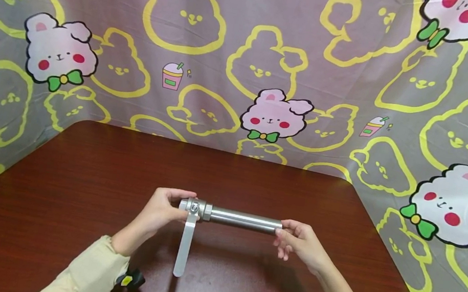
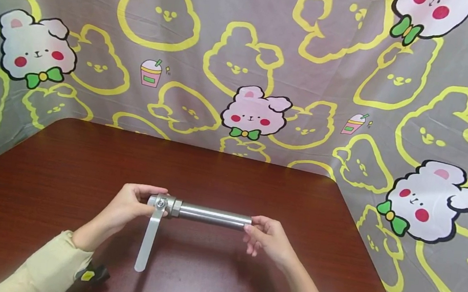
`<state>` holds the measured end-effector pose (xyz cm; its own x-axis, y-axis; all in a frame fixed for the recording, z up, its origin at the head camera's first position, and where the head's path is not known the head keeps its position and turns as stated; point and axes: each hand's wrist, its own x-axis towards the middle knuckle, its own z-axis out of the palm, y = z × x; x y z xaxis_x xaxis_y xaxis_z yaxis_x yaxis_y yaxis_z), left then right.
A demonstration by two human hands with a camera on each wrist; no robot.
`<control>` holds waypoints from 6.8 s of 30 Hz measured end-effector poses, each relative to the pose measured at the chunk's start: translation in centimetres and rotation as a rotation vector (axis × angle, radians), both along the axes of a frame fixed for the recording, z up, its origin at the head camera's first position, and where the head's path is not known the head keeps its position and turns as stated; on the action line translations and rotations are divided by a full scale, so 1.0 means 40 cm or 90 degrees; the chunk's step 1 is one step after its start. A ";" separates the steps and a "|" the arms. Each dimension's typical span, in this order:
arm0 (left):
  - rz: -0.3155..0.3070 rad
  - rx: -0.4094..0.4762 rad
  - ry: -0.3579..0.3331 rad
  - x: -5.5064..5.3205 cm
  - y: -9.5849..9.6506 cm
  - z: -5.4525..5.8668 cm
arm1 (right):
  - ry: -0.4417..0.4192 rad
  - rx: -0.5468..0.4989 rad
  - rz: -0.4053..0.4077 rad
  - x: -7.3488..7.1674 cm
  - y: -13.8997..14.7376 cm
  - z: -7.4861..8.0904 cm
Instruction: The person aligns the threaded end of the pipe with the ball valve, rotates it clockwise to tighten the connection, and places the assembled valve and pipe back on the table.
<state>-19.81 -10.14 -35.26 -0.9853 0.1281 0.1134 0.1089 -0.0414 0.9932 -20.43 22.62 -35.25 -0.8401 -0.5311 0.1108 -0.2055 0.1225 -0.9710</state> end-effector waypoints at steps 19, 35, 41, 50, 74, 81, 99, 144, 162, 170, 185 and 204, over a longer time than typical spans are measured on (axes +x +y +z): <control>0.011 -0.031 0.041 -0.004 -0.004 -0.004 | 0.040 0.007 -0.032 -0.001 -0.012 0.003; 0.016 -0.030 0.036 -0.001 -0.006 -0.002 | -0.005 0.009 -0.001 -0.003 -0.015 0.007; 0.019 -0.037 0.038 -0.001 -0.003 0.003 | -0.012 0.013 -0.015 -0.004 -0.015 0.011; 0.029 -0.051 0.037 -0.003 -0.008 -0.002 | 0.008 0.033 0.012 -0.001 -0.022 0.002; 0.016 -0.035 0.016 -0.003 0.000 0.001 | -0.054 0.012 0.032 -0.013 -0.010 0.002; 0.018 -0.044 0.023 -0.006 0.000 0.005 | -0.014 0.032 -0.006 -0.011 -0.013 0.009; 0.014 -0.039 0.020 -0.005 -0.001 0.003 | 0.027 0.027 -0.011 -0.012 -0.011 0.001; 0.018 -0.030 0.016 -0.018 0.000 0.004 | 0.018 0.048 -0.058 -0.021 -0.022 0.011; 0.013 -0.002 -0.003 -0.014 0.001 0.005 | 0.001 0.005 0.035 -0.021 -0.007 0.004; 0.016 -0.026 0.008 -0.013 0.002 0.004 | -0.009 0.016 0.013 -0.021 -0.012 0.003; 0.016 -0.041 0.004 -0.012 0.000 0.006 | 0.033 0.013 0.002 -0.023 -0.011 -0.001; 0.017 -0.031 -0.010 -0.012 0.000 0.005 | 0.016 0.028 0.016 -0.020 -0.010 0.005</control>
